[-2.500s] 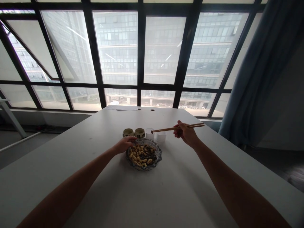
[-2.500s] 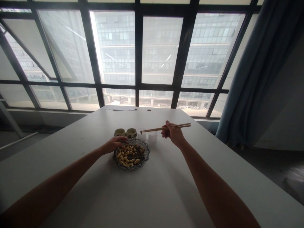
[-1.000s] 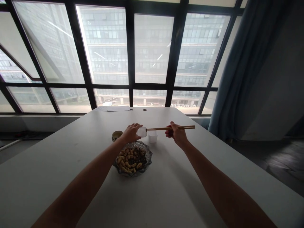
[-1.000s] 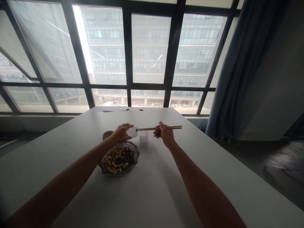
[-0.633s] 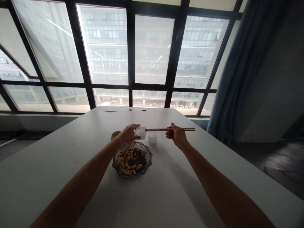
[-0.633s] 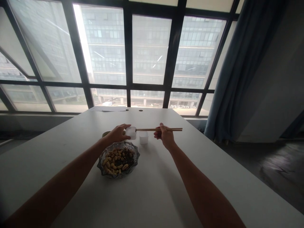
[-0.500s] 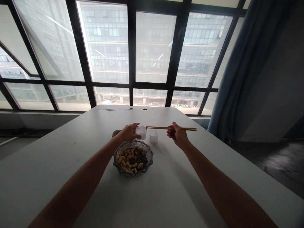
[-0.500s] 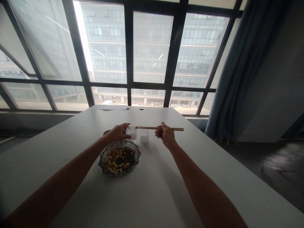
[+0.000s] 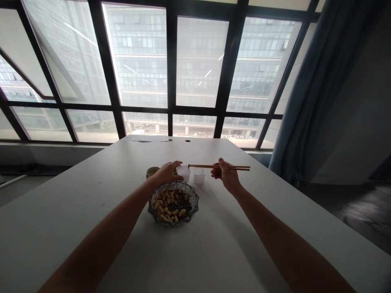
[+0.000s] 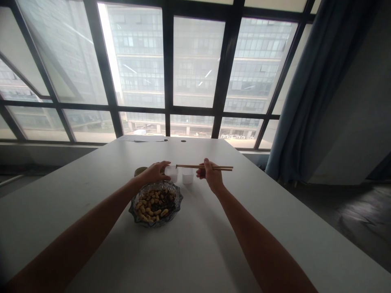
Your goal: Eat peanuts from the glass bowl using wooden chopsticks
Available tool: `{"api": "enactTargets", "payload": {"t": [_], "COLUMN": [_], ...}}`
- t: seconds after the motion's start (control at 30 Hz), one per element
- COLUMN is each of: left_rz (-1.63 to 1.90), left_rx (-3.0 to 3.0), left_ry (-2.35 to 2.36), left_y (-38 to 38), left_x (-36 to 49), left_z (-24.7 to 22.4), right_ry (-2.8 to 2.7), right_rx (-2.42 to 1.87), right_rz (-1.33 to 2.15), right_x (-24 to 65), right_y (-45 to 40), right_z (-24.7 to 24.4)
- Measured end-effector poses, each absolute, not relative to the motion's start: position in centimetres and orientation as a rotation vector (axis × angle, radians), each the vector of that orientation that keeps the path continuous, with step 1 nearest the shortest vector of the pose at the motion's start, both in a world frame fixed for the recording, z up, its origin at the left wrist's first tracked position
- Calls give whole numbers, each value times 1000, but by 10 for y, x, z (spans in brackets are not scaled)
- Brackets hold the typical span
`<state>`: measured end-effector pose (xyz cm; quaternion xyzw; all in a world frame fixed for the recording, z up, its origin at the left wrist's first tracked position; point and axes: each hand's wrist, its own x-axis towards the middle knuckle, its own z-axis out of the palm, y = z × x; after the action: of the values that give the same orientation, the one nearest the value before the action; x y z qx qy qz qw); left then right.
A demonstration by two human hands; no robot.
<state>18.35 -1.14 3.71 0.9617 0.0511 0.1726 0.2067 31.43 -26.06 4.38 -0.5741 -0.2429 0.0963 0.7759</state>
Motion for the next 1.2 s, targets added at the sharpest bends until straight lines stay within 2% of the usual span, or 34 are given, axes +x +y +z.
{"api": "enactTargets", "payload": {"t": [0.5, 1.2], "left_rz": [420, 492], "left_rx": [2734, 2722], "left_ry": [252, 302], "left_y": [-11, -11], "left_x": [188, 187], "left_z": [31, 27], "right_ry": [-622, -598], "right_rx": [-1294, -1310], "right_rz": [268, 230], "right_x": [307, 305], "right_y": [-250, -265], "right_z": [31, 59]}}
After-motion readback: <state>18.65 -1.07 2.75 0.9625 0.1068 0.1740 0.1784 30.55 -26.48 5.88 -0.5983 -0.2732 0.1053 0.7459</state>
